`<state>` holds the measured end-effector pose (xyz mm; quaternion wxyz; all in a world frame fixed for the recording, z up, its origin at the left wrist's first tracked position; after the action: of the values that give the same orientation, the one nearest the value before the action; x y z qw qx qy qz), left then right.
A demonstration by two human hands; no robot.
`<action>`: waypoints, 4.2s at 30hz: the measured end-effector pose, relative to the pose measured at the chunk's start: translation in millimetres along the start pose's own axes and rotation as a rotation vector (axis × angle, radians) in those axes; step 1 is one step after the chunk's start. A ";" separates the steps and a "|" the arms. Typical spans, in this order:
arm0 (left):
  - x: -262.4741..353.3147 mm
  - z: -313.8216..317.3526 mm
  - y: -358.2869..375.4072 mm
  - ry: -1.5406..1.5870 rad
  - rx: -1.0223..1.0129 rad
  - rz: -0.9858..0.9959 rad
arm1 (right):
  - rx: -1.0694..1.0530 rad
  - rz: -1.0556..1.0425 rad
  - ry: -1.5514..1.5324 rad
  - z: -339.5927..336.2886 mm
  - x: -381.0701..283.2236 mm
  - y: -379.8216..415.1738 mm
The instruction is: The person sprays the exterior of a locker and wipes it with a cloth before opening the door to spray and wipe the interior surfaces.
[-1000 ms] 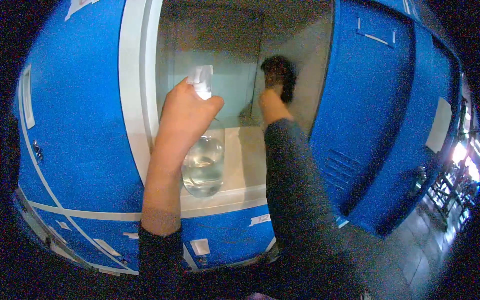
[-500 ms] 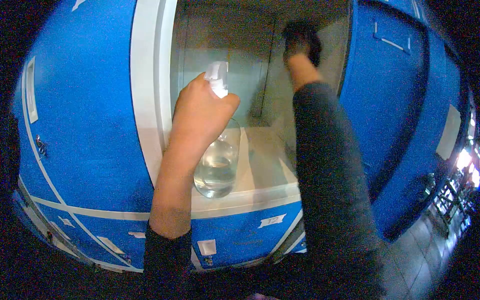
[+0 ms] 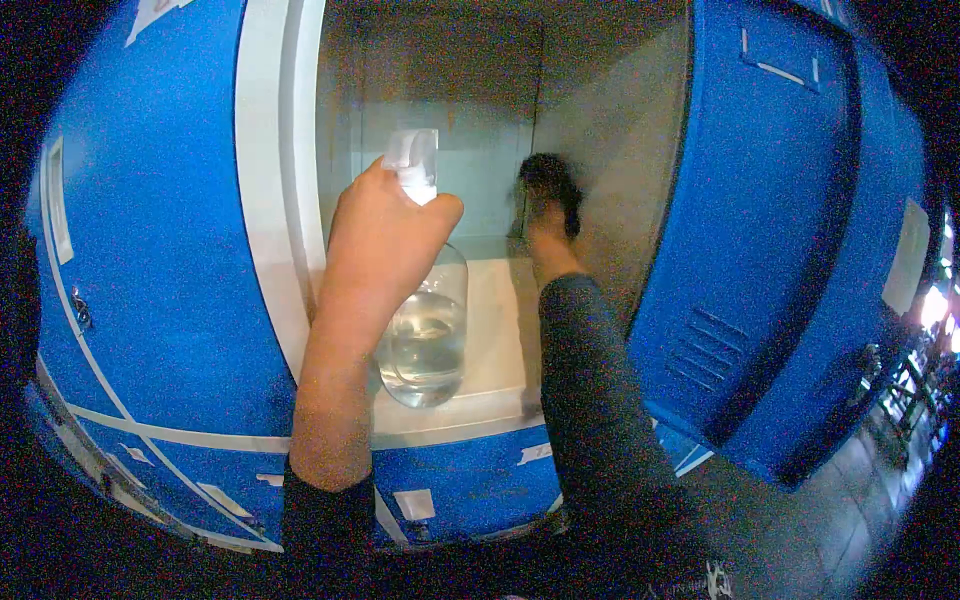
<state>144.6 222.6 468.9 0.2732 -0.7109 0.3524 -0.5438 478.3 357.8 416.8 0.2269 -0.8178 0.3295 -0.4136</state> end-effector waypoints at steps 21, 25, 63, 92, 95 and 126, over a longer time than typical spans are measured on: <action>-1.8 1.3 0.0 0.039 0.016 -0.003 | 0.179 0.183 -0.137 -74.0 84.8 -34.1; 0.6 -1.5 1.2 0.055 0.019 -0.007 | 0.185 0.042 -0.265 -6.3 15.7 25.4; -11.1 5.7 -1.4 0.058 0.106 0.040 | 0.094 0.250 -0.364 -102.2 108.5 -3.9; -8.3 3.2 0.2 0.079 0.070 0.050 | -0.045 0.161 -0.444 -64.9 71.8 9.1; -9.7 4.3 -0.6 0.051 0.074 0.038 | 0.147 0.308 -0.353 -124.1 146.0 -33.8; -0.3 1.0 3.8 0.126 0.033 0.037 | 0.189 0.168 -0.445 -86.6 132.3 -94.5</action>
<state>144.7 220.5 465.5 0.2720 -0.6642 0.3730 -0.5880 498.3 317.4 595.4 0.4027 -0.8337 0.2982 -0.2321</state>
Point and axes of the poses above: each hand's wrist, its own y-axis away from the middle knuckle, its own z-axis out of the palm, x = y × z, the point moved 4 cm from there along -y, towards the middle knuckle, and after that the axes turned 1 degree about -z, right-handed, at the moved point
